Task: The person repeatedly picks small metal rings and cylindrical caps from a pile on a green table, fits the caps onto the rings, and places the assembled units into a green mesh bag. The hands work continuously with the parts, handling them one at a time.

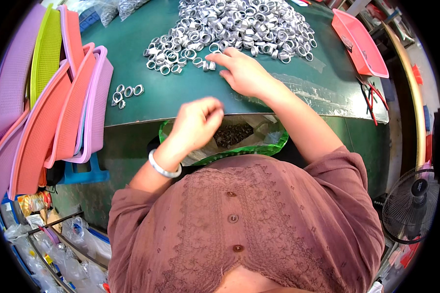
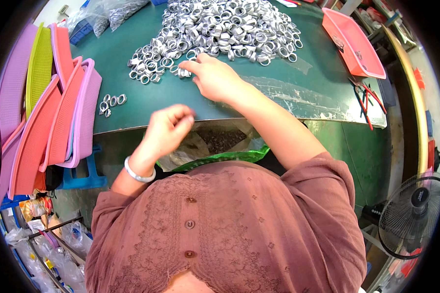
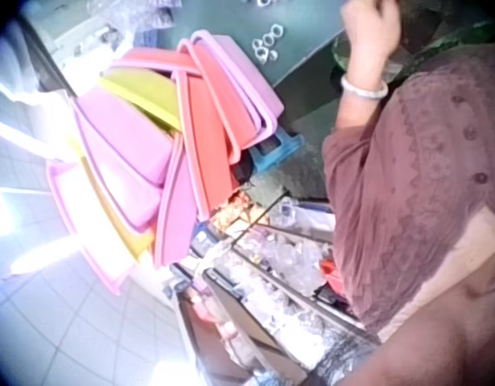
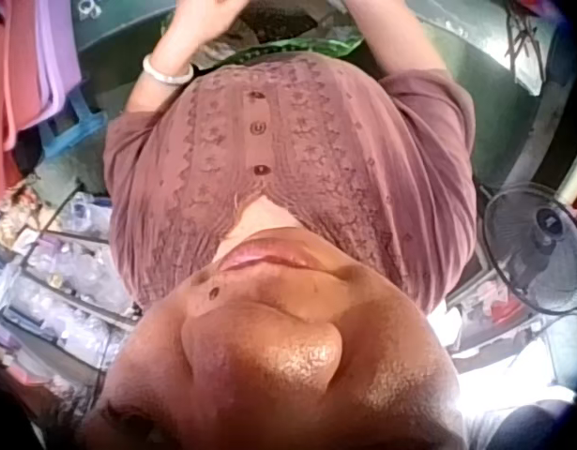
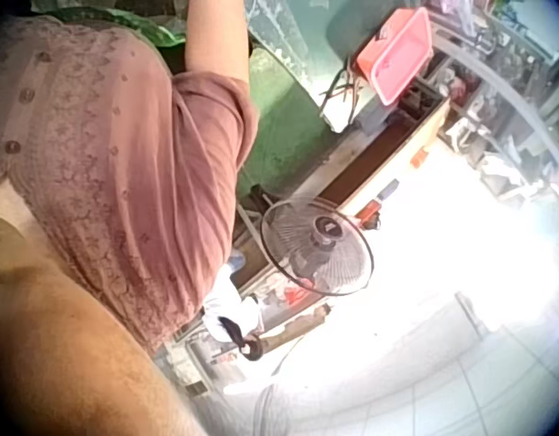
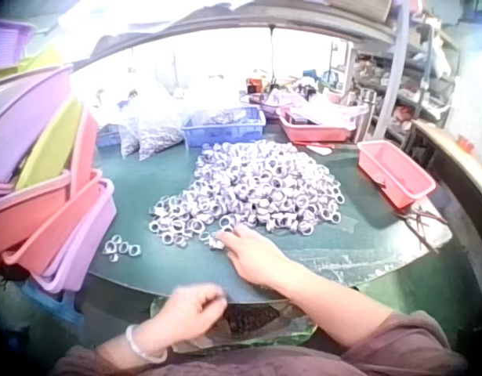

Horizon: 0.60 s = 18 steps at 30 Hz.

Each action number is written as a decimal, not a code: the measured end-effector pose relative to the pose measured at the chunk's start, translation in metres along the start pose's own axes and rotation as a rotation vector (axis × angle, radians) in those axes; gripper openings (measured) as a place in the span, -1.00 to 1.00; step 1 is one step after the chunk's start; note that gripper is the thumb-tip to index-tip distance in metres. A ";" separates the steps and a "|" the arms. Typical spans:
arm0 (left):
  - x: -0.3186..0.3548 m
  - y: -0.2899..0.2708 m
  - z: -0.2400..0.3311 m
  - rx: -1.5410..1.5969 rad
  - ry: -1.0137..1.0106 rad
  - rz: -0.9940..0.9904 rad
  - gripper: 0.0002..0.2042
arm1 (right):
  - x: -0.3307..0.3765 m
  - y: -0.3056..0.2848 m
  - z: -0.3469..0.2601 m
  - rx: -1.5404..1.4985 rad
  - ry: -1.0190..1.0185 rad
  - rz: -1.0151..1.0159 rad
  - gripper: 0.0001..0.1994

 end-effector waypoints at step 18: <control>-0.052 -0.025 -0.019 0.680 -0.011 0.156 -0.90 | 0.023 -0.009 0.020 -0.902 0.457 -0.251 -0.83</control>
Point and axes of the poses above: each hand's wrist, its own x-axis away from the middle knuckle, its own y-axis out of the palm, z = x × y, the point moved 4 cm from there along -x, towards the middle knuckle, and after that the axes turned 12 degrees about x, right-handed, at the moved point
